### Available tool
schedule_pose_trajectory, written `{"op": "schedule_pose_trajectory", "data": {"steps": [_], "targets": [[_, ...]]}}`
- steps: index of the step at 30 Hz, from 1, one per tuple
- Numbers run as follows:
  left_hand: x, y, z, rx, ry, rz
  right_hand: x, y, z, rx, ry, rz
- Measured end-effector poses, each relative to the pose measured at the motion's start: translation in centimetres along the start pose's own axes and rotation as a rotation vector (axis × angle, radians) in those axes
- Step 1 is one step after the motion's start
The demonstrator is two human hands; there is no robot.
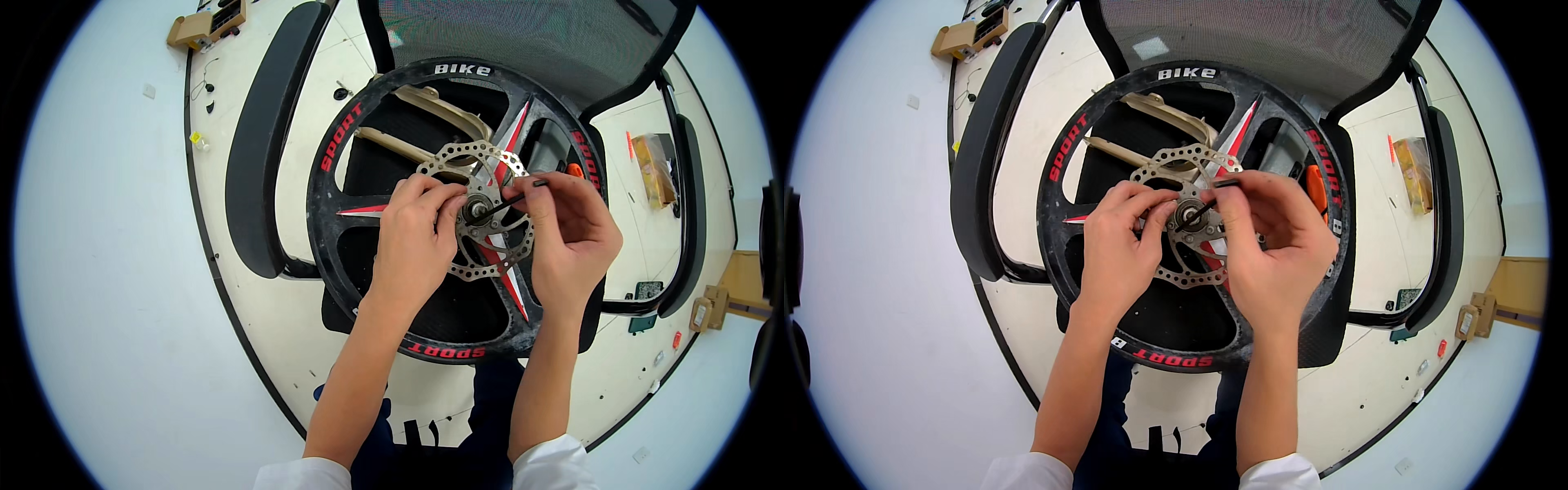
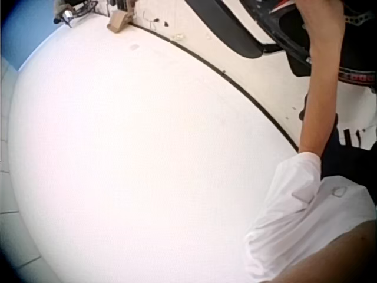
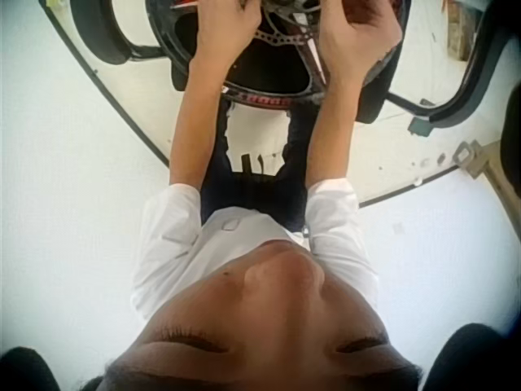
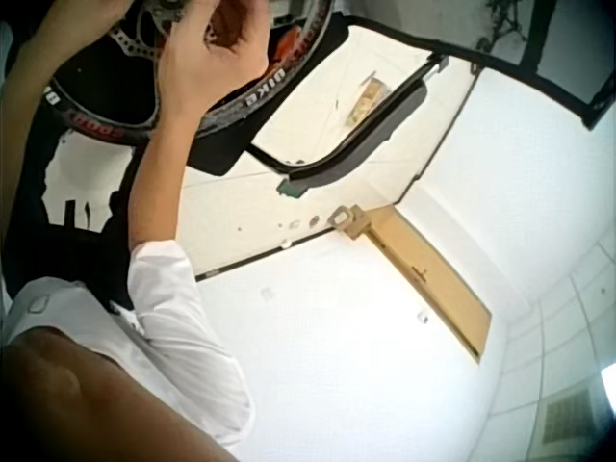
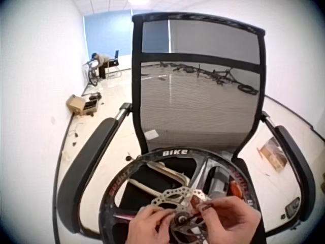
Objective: The person uses a hex key to tighten bolts on a bicycle disc brake rotor mounted on a wheel. They rotate the wheel to access different bolts and continue tightening them throughout the clip.
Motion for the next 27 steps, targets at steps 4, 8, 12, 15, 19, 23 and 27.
{"op": "schedule_pose_trajectory", "data": {"steps": [4,8,12,15,19,23,27], "targets": [[-0.1,-0.3,0.0,-0.058,0.005,-0.036,-0.1,0.2,-0.1,0.015,-0.039,0.056],[0.2,-0.3,-0.1,-0.029,-0.036,-0.002,-0.4,0.2,0.2,-0.004,-0.07,0.041],[0.8,-0.1,-0.1,-0.008,-0.104,0.022,-0.7,0.1,0.4,0.02,-0.081,0.056],[0.8,0.0,-0.1,0.012,-0.09,0.008,-0.4,-0.3,0.2,0.005,-0.124,0.041],[0.4,0.2,0.0,0.033,-0.087,-0.028,0.0,-0.6,0.1,-0.045,-0.18,-0.006],[0.3,0.1,-0.2,-0.041,-0.074,-0.089,0.6,-0.6,-0.1,-0.052,-0.16,0.04],[0.7,0.1,-0.5,-0.013,-0.129,-0.057,0.9,-0.6,-0.1,-0.062,-0.165,0.029]]}}
Point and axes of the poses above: each hand's wrist, its own z-axis towards the middle knuckle, its own x-axis out of the palm, y = z × x, the point moved 1 cm from there along z, towards the middle knuckle
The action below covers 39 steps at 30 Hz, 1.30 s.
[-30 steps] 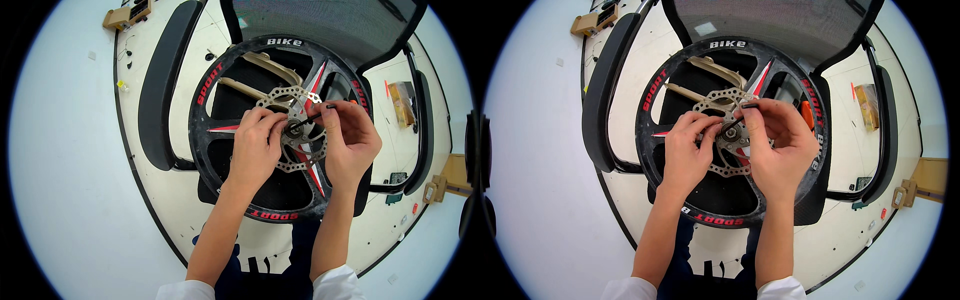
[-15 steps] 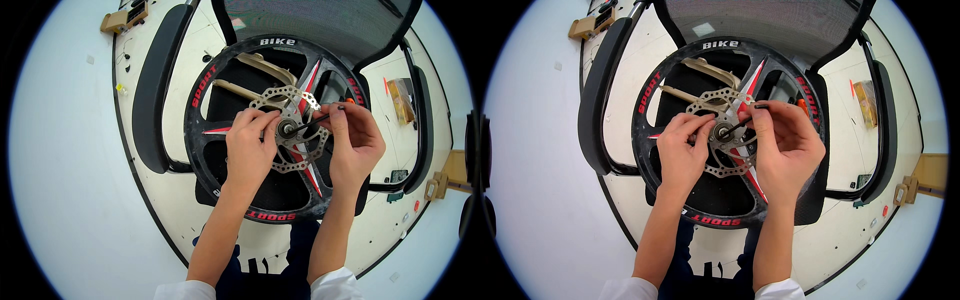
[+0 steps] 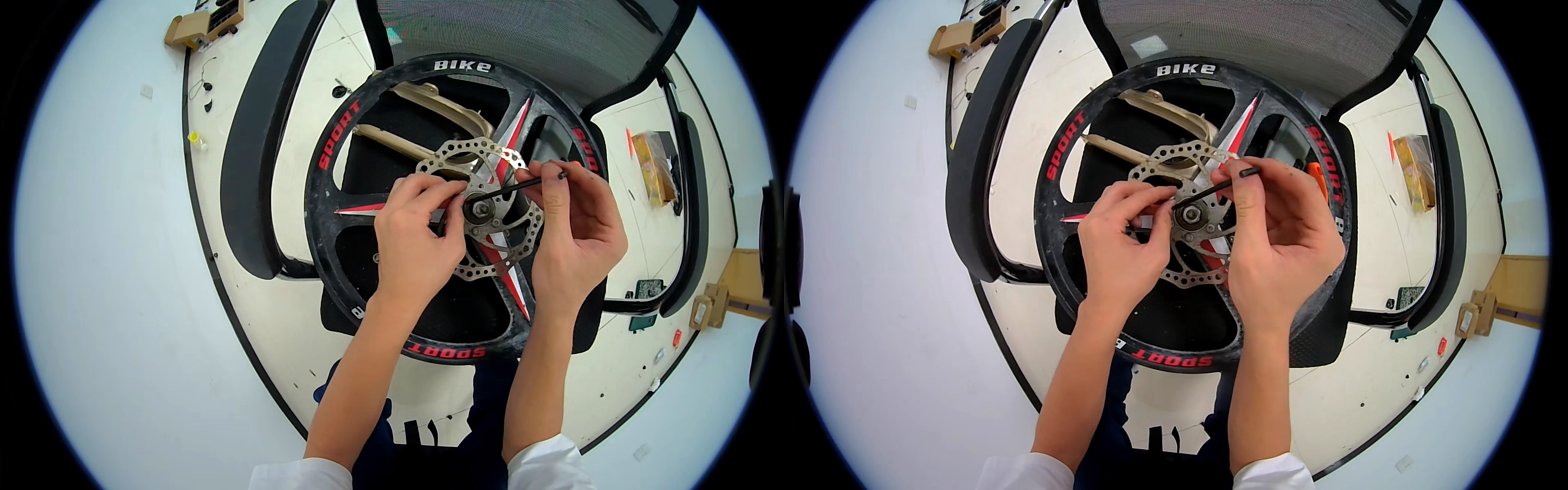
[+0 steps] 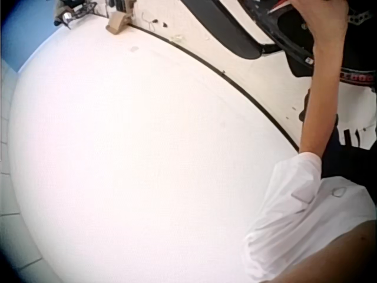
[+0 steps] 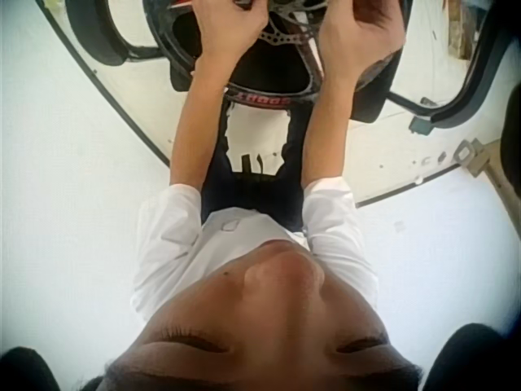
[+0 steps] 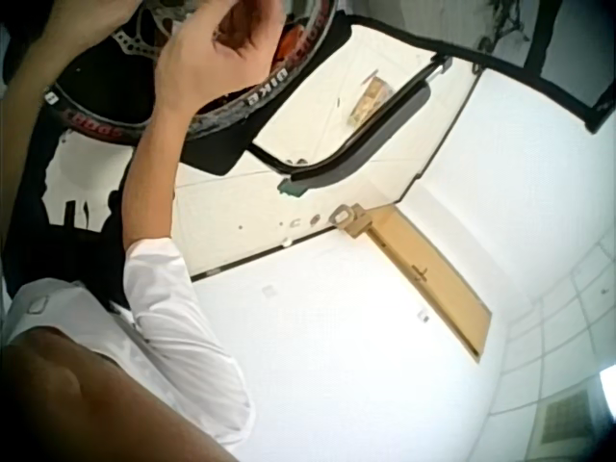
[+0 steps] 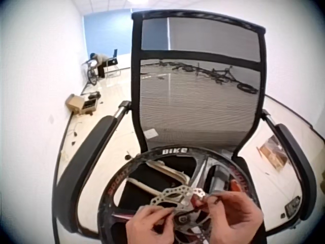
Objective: The person uses a hex key to tighten bolts on a bicycle disc brake rotor mounted on a wheel. They rotate the wheel to access different bolts and continue tightening them throughout the clip.
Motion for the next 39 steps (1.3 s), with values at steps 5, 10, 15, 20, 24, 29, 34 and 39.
{"op": "schedule_pose_trajectory", "data": {"steps": [5,10,15,20,24,29,34,39], "targets": [[0.3,0.46,-0.25,0.154,-0.05,0.061,0.1,-0.05,-0.06,-0.005,0.0,-0.022],[0.38,0.55,-0.4,0.225,-0.049,0.037,-0.07,0.02,-0.11,0.001,-0.002,-0.014],[0.25,0.59,-0.34,0.206,-0.062,0.014,-0.38,0.14,0.03,-0.006,-0.009,-0.05],[0.32,0.51,-0.26,0.156,-0.049,0.022,-0.37,0.01,-0.05,-0.002,-0.009,-0.034],[0.23,0.33,-0.24,0.082,-0.019,0.018,-0.52,-0.03,0.06,-0.011,-0.002,-0.043],[0.25,0.41,-0.11,0.073,0.015,0.03,-0.41,-0.23,0.07,-0.042,0.054,-0.081],[0.06,0.91,0.04,0.15,0.028,0.026,0.1,-0.54,-0.4,-0.081,0.075,-0.111],[0.06,1.09,0.01,0.15,0.018,-0.007,0.35,-0.7,-0.56,-0.11,0.064,-0.108]]}}
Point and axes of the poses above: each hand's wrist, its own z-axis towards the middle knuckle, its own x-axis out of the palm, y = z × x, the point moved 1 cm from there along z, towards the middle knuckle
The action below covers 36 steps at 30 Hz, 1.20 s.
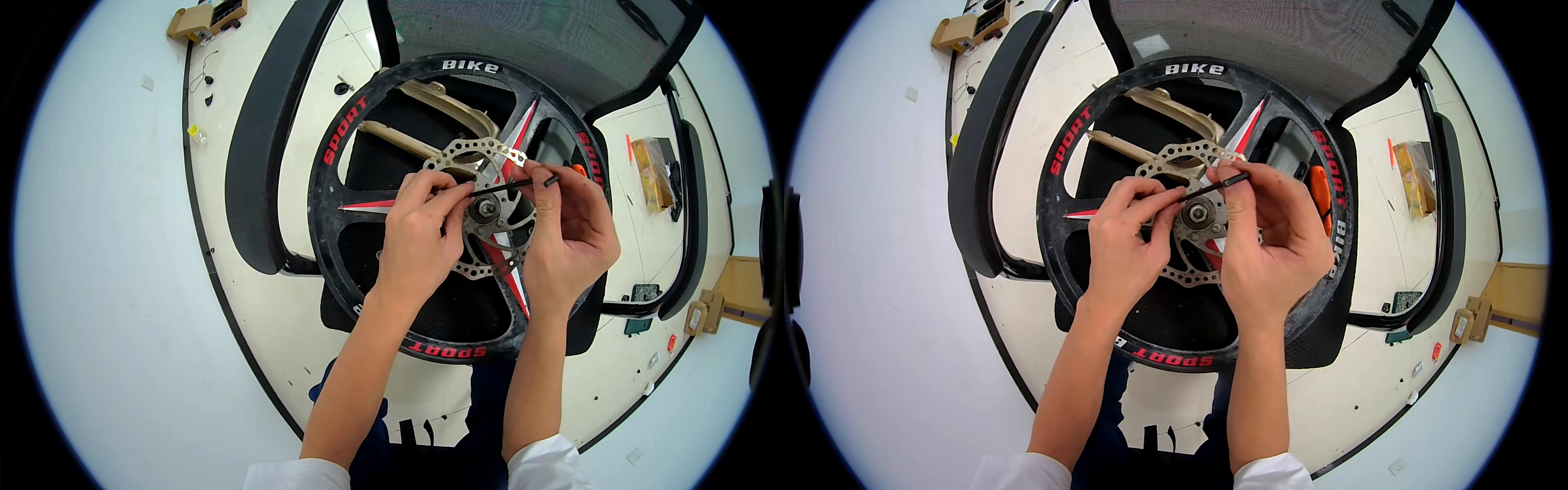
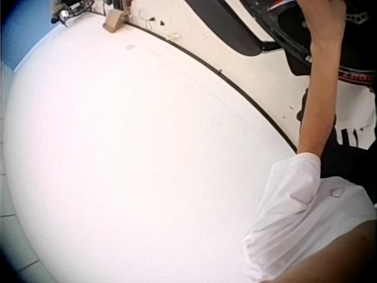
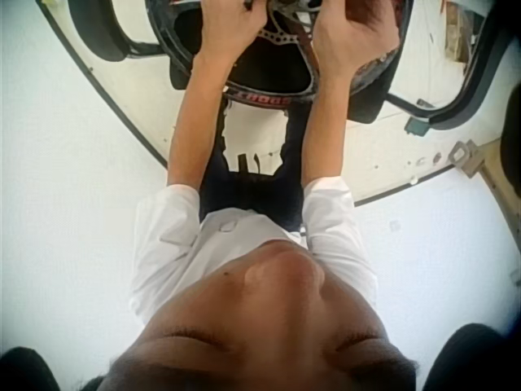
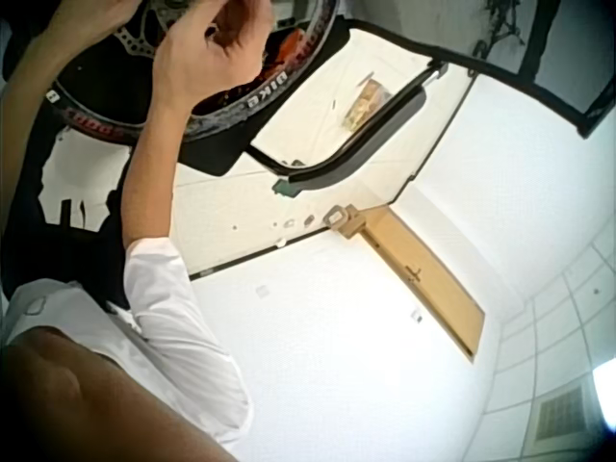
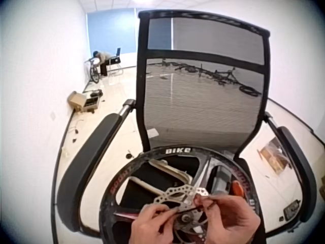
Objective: The person uses a hex key to tighten bolts on a bicycle disc brake rotor mounted on a wheel. They rotate the wheel to access different bolts and continue tightening them throughout the clip.
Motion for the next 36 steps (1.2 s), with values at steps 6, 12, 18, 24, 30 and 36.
{"op": "schedule_pose_trajectory", "data": {"steps": [6,12,18,24,30,36], "targets": [[-0.09,0.1,0.04,0.004,0.006,0.001,0.44,-0.2,-0.25,0.003,-0.006,0.053],[-0.04,0.07,0.1,-0.01,-0.003,0.002,0.4,-0.27,-0.19,-0.011,-0.002,0.04],[-0.14,0.0,0.12,-0.019,-0.003,0.015,0.2,-0.43,0.0,0.003,0.006,0.008],[-0.02,0.06,0.19,-0.006,-0.015,0.017,0.3,-0.18,-0.2,0.009,0.024,-0.009],[0.0,0.13,0.17,-0.025,-0.01,0.018,0.36,0.01,-0.17,0.005,0.033,0.008],[-0.07,0.06,0.21,-0.038,-0.016,-0.003,0.47,0.11,-0.46,-0.085,0.08,-0.09]]}}
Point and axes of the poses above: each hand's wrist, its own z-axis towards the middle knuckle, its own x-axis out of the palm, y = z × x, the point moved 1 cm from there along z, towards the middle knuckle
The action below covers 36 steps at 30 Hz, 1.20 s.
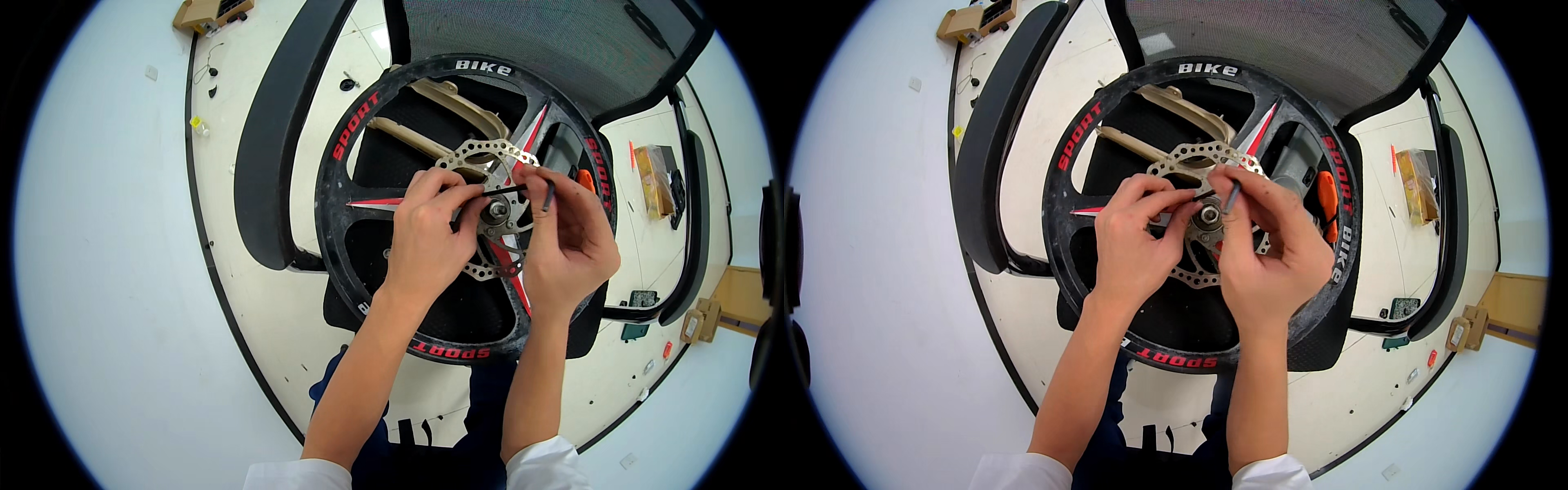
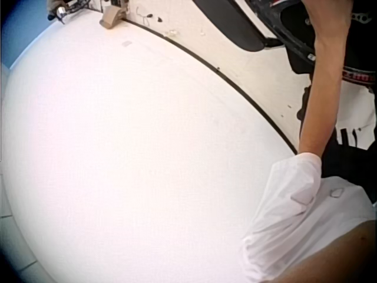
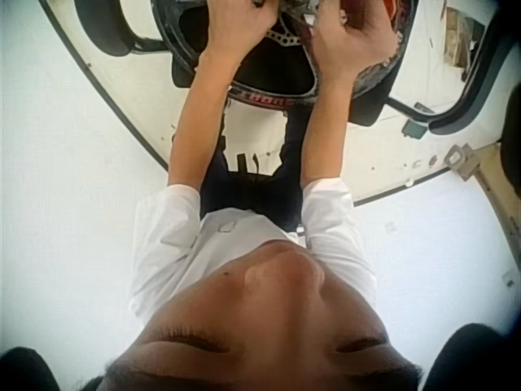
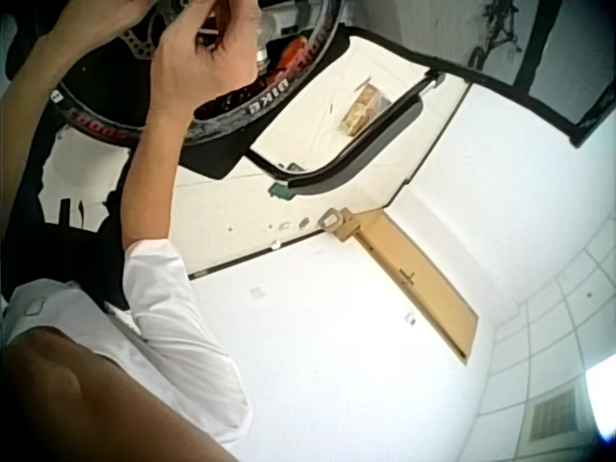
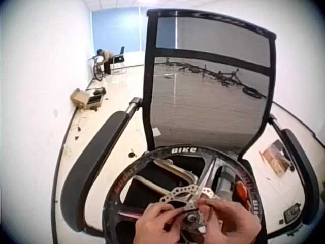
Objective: The person uses a hex key to tighten bolts on a bicycle disc brake rotor mounted on a wheel. They rotate the wheel to access different bolts and continue tightening them throughout the clip.
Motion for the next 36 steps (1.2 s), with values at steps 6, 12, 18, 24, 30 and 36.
{"op": "schedule_pose_trajectory", "data": {"steps": [6,12,18,24,30,36], "targets": [[-0.2,-0.2,0.0,-0.005,0.001,-0.013,0.8,-0.2,0.1,-0.079,-0.042,-0.045],[0.1,-0.2,0.0,0.007,-0.021,-0.034,1.7,-0.6,0.6,-0.178,-0.042,-0.103],[0.1,-0.2,0.3,0.007,0.004,-0.036,0.6,-0.6,1.0,-0.075,0.133,-0.014],[-0.2,-0.4,0.3,0.002,-0.001,-0.056,0.2,0.3,0.7,0.036,0.217,-0.061],[-0.4,-0.4,0.2,-0.038,0.039,-0.115,0.0,1.0,0.7,0.058,0.194,-0.14],[-0.3,-0.1,0.1,0.025,0.063,-0.109,0.3,-0.2,0.3,0.045,0.096,-0.239]]}}
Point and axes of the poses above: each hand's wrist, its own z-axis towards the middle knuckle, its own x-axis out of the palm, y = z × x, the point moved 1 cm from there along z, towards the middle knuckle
